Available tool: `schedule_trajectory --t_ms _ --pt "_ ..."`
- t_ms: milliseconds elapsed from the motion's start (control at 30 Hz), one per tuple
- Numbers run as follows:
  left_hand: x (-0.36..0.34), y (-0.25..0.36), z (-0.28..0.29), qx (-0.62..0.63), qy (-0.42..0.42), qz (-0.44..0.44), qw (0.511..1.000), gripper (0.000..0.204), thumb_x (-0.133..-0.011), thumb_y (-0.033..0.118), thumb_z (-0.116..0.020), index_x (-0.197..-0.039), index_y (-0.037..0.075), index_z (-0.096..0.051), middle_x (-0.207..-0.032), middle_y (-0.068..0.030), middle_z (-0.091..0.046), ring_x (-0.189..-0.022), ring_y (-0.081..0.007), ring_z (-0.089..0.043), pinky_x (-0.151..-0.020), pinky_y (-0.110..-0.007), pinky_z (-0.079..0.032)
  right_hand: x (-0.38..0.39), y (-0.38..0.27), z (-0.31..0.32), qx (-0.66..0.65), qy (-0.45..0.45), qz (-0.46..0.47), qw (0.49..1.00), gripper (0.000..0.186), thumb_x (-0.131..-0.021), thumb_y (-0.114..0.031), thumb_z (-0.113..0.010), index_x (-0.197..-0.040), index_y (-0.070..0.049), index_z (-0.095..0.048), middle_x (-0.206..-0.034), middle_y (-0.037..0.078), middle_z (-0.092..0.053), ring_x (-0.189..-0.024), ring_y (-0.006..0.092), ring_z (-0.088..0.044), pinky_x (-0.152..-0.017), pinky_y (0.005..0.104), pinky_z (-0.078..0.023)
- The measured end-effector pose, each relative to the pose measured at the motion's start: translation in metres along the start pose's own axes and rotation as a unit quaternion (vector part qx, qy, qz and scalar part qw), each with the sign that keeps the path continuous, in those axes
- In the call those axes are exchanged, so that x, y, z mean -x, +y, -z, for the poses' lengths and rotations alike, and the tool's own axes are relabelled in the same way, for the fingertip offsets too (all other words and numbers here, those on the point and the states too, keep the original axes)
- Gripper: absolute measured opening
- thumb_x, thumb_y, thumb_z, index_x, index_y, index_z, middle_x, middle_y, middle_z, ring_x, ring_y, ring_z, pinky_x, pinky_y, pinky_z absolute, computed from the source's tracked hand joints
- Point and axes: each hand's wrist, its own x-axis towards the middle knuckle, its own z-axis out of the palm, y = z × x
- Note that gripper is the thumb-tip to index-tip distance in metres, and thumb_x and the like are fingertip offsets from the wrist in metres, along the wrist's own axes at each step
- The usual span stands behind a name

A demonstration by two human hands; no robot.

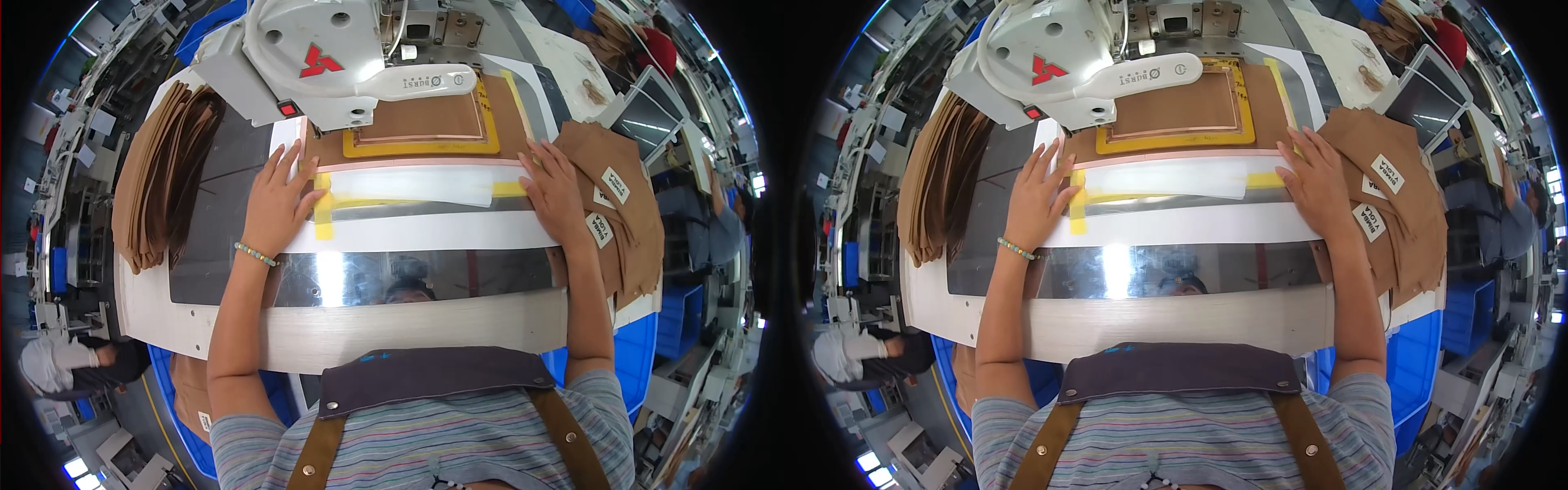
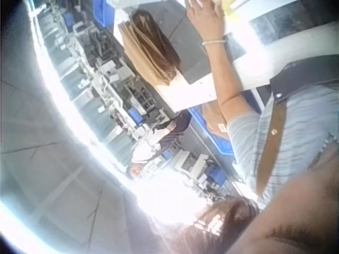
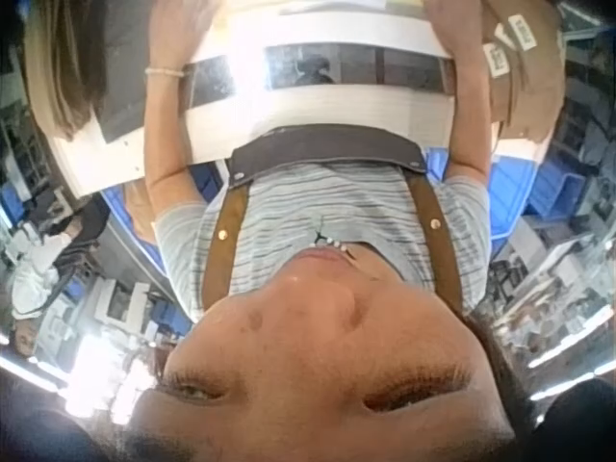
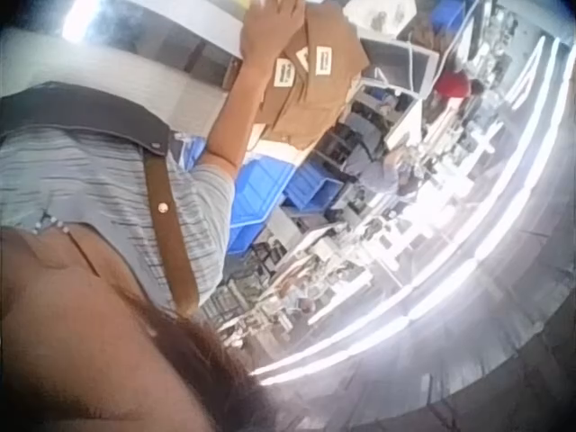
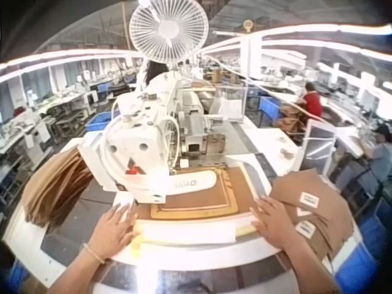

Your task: Sewing brand labels onto brown fabric pieces using an industrial sewing machine.

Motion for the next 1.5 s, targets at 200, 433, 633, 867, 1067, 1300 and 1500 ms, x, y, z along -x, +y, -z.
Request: schedule_trajectory --t_ms 200,433,633,867,1067,1300,1500 --pt "-0.001 0.001 0.002 0.004 0.001 -0.013 1.0 0.048 -0.101 0.036 -0.07 -0.145 0.016 -0.07 -0.164 -0.0114 -0.052 -0.153 -0.0382 -0.044 -0.122 -0.049 -0.04 0.002 0.0 -0.002 -0.014 0.008 0.002 1.0 0.041 -0.108 -0.03 -0.062 -0.138 -0.004 -0.071 -0.157 0.012 -0.057 -0.151 0.0346 -0.043 -0.123 0.0486 -0.035" --pt "0.0 -0.005 0.0 0.034 -0.001 -0.022 0.999 0.043 -0.1 0.024 -0.072 -0.141 0.012 -0.071 -0.163 -0.0112 -0.054 -0.151 -0.0401 -0.046 -0.122 -0.05 -0.041 0.001 0.003 -0.009 0.013 0.028 0.014 0.999 0.041 -0.105 -0.031 -0.065 -0.134 -0.004 -0.073 -0.152 0.014 -0.06 -0.149 0.0342 -0.046 -0.121 0.0485 -0.038" --pt "-0.001 -0.007 -0.003 0.039 -0.016 -0.01 0.999 0.043 -0.104 0.021 -0.064 -0.146 0.009 -0.067 -0.165 -0.0114 -0.051 -0.154 -0.0399 -0.043 -0.127 -0.049 -0.034 0.0 -0.003 -0.005 -0.023 0.049 0.004 0.998 0.039 -0.103 -0.031 -0.069 -0.132 -0.006 -0.074 -0.153 0.011 -0.06 -0.148 0.0333 -0.048 -0.121 0.0489 -0.039" --pt "0.002 -0.009 -0.006 0.063 -0.04 0.006 0.997 0.044 -0.106 0.022 -0.061 -0.149 0.01 -0.065 -0.166 -0.011 -0.05 -0.154 -0.0383 -0.042 -0.127 -0.049 -0.032 0.005 0.027 0.074 0.077 0.131 -0.194 0.969 0.023 -0.099 -0.023 -0.073 -0.114 -0.007 -0.08 -0.124 0.011 -0.075 -0.118 0.0345 -0.066 -0.101 0.0456 -0.052" --pt "0.0 -0.005 0.007 0.114 -0.012 -0.009 0.993 0.061 -0.103 0.02 -0.065 -0.161 0.008 -0.05 -0.166 -0.0173 -0.049 -0.15 -0.0392 -0.047 -0.125 -0.049 -0.035 0.033 0.08 0.094 0.049 0.031 -0.351 0.935 0.025 -0.092 -0.031 -0.079 -0.089 -0.008 -0.071 -0.1 0.011 -0.074 -0.096 0.0353 -0.071 -0.085 0.0473 -0.054" --pt "-0.004 -0.03 0.04 0.185 -0.033 0.012 0.982 0.059 -0.1 0.015 -0.071 -0.156 0.005 -0.054 -0.159 -0.0185 -0.056 -0.145 -0.0391 -0.052 -0.121 -0.047 -0.041 -0.031 0.055 0.1 -0.123 0.13 -0.178 0.968 0.02 -0.096 -0.024 -0.076 -0.099 -0.005 -0.07 -0.084 0.009 -0.069 -0.077 0.028 -0.064 -0.072 0.0394 -0.051" --pt "-0.046 -0.044 0.017 0.165 0.002 -0.056 0.985 0.049 -0.104 0.017 -0.065 -0.15 -0.001 -0.057 -0.149 -0.0204 -0.062 -0.144 -0.0422 -0.051 -0.122 -0.049 -0.039 -0.148 -0.035 0.011 -0.188 0.054 0.024 0.98 0.014 -0.094 -0.016 -0.071 -0.104 -0.012 -0.079 -0.092 0.007 -0.076 -0.089 0.0287 -0.071 -0.079 0.0435 -0.056"
